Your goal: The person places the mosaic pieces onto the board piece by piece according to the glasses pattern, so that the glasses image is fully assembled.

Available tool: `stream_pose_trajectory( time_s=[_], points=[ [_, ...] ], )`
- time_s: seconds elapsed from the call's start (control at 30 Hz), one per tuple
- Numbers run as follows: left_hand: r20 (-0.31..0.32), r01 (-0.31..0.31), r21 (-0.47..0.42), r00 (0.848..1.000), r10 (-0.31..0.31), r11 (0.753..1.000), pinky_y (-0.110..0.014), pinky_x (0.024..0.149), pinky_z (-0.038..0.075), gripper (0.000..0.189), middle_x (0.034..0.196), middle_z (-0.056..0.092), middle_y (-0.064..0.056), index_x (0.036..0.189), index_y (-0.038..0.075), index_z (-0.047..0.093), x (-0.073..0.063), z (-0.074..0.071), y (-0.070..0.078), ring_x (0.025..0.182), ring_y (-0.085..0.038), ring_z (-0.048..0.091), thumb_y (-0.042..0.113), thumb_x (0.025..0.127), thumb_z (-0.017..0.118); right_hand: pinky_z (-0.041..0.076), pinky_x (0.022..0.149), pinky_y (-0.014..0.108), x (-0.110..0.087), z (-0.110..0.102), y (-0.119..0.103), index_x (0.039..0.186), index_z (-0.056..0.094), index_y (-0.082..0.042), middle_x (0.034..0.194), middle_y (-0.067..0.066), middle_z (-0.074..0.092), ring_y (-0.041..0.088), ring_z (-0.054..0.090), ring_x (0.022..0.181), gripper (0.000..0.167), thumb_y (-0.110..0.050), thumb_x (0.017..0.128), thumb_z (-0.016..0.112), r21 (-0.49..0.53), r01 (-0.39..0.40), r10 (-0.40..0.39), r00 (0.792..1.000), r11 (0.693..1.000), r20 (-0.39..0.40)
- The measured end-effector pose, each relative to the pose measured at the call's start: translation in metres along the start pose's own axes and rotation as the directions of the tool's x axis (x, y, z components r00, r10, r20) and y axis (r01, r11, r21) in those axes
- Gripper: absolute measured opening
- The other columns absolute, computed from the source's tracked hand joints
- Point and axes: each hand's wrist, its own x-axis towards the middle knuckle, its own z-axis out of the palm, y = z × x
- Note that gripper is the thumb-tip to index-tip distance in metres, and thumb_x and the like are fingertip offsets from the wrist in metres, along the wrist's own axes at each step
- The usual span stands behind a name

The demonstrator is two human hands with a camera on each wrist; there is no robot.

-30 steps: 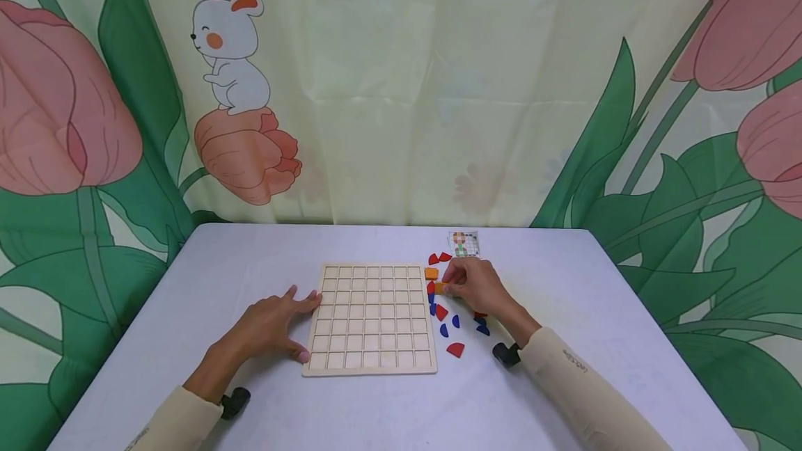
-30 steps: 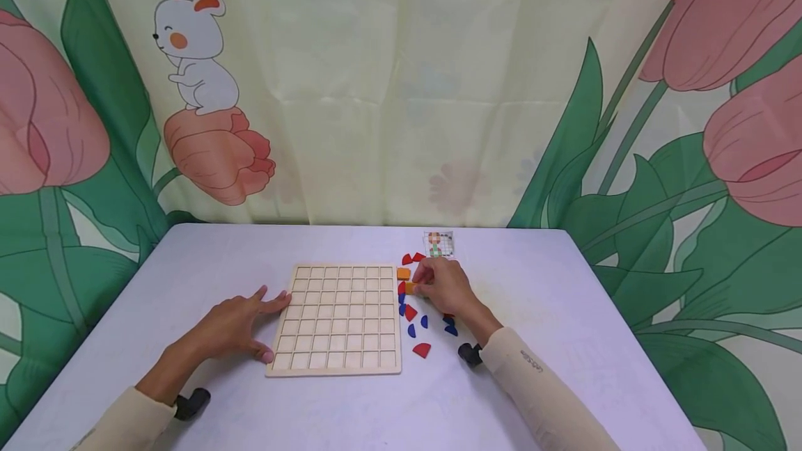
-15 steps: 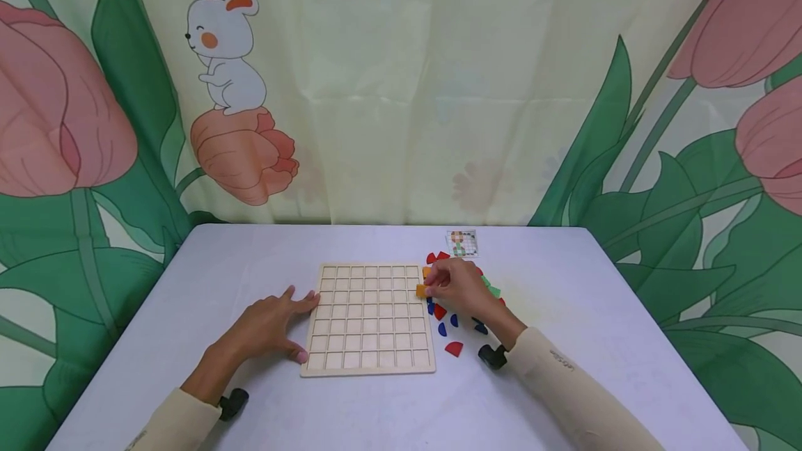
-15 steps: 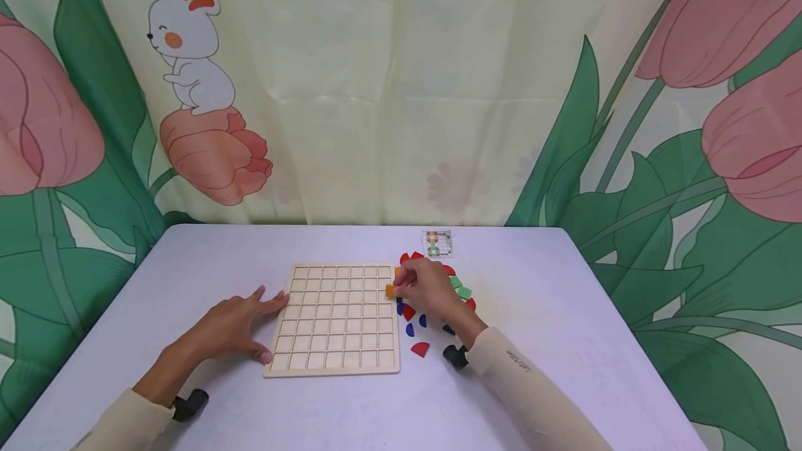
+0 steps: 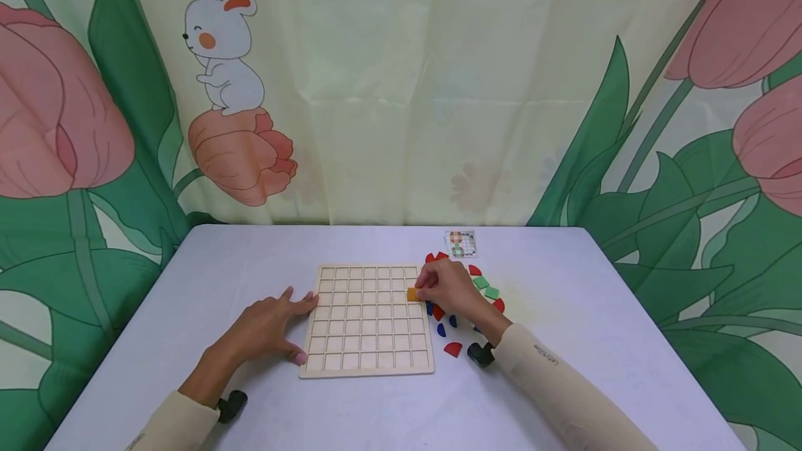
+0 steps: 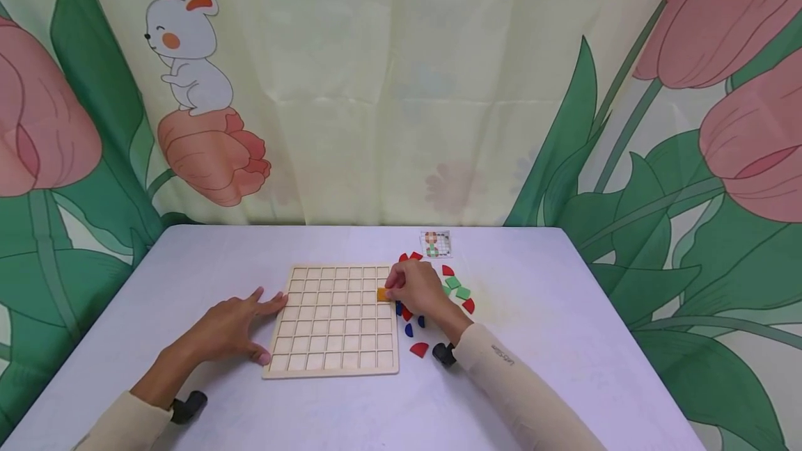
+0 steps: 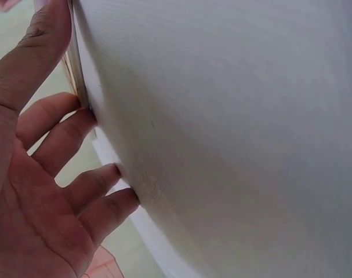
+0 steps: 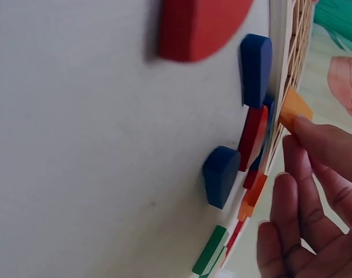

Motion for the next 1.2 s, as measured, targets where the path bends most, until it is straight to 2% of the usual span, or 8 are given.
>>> stream_pose_trajectory(
  time_s=[0.3, 0.53, 0.77, 0.97, 1.2],
  points=[
    [-0.008, -0.010, 0.004, 1.000, 0.010, 1.000, -0.066, 0.102, 0.052, 0.117, 0.158, 0.042, -0.042, 0.159, 0.022, 0.052, -0.001, 0.000, -0.003, 0.128, -0.058, 0.060, 0.051, 0.056, 0.101, 0.053, 0.060, 0.026, 0.004, 0.002, -0.005, 0.087, 0.077, -0.019, 0.082, -0.004, 0.071, 0.016, 0.063, 0.073, 0.012, -0.015, 0.089, 0.087, -0.055, -0.030, 0.032, 0.999, 0.998, 0.031],
    [-0.016, -0.005, 0.002, 1.000, 0.005, 1.000, -0.067, 0.103, 0.051, 0.117, 0.158, 0.042, -0.042, 0.159, 0.022, 0.052, 0.000, 0.001, -0.003, 0.129, -0.059, 0.059, 0.051, 0.056, 0.101, 0.051, 0.059, 0.028, 0.004, 0.003, -0.006, 0.084, 0.077, -0.019, 0.079, -0.005, 0.071, 0.015, 0.062, 0.069, 0.012, -0.014, 0.090, 0.086, -0.089, 0.000, 0.003, 0.999, 0.996, 0.036],
    [-0.016, 0.012, 0.003, 1.000, -0.011, 1.000, -0.068, 0.104, 0.051, 0.118, 0.159, 0.042, -0.040, 0.159, 0.024, 0.051, 0.000, 0.003, -0.002, 0.131, -0.060, 0.058, 0.052, 0.055, 0.101, 0.054, 0.064, 0.027, 0.005, 0.000, -0.005, 0.088, 0.079, -0.020, 0.083, -0.006, 0.073, 0.014, 0.064, 0.075, 0.010, -0.013, 0.089, 0.087, -0.065, 0.009, -0.005, 0.998, 0.998, 0.064],
    [-0.021, 0.002, 0.011, 1.000, -0.002, 1.000, -0.067, 0.103, 0.052, 0.119, 0.159, 0.042, -0.041, 0.159, 0.024, 0.051, 0.000, 0.003, -0.003, 0.130, -0.059, 0.059, 0.053, 0.055, 0.101, 0.052, 0.068, 0.026, 0.003, -0.002, 0.000, 0.091, 0.081, -0.021, 0.087, -0.008, 0.072, 0.012, 0.063, 0.080, 0.010, -0.015, 0.087, 0.089, -0.061, 0.054, -0.051, 0.997, 0.997, 0.057],
    [-0.030, -0.019, -0.001, 0.999, 0.019, 1.000, -0.066, 0.103, 0.052, 0.118, 0.159, 0.042, -0.041, 0.159, 0.023, 0.052, 0.000, 0.004, -0.003, 0.130, -0.058, 0.060, 0.052, 0.055, 0.101, 0.054, 0.068, 0.028, 0.002, -0.015, 0.006, 0.104, 0.083, -0.019, 0.093, -0.005, 0.074, 0.017, 0.063, 0.086, 0.016, -0.018, 0.089, 0.088, -0.014, 0.037, -0.036, 0.999, 0.999, 0.007]
  ],
)
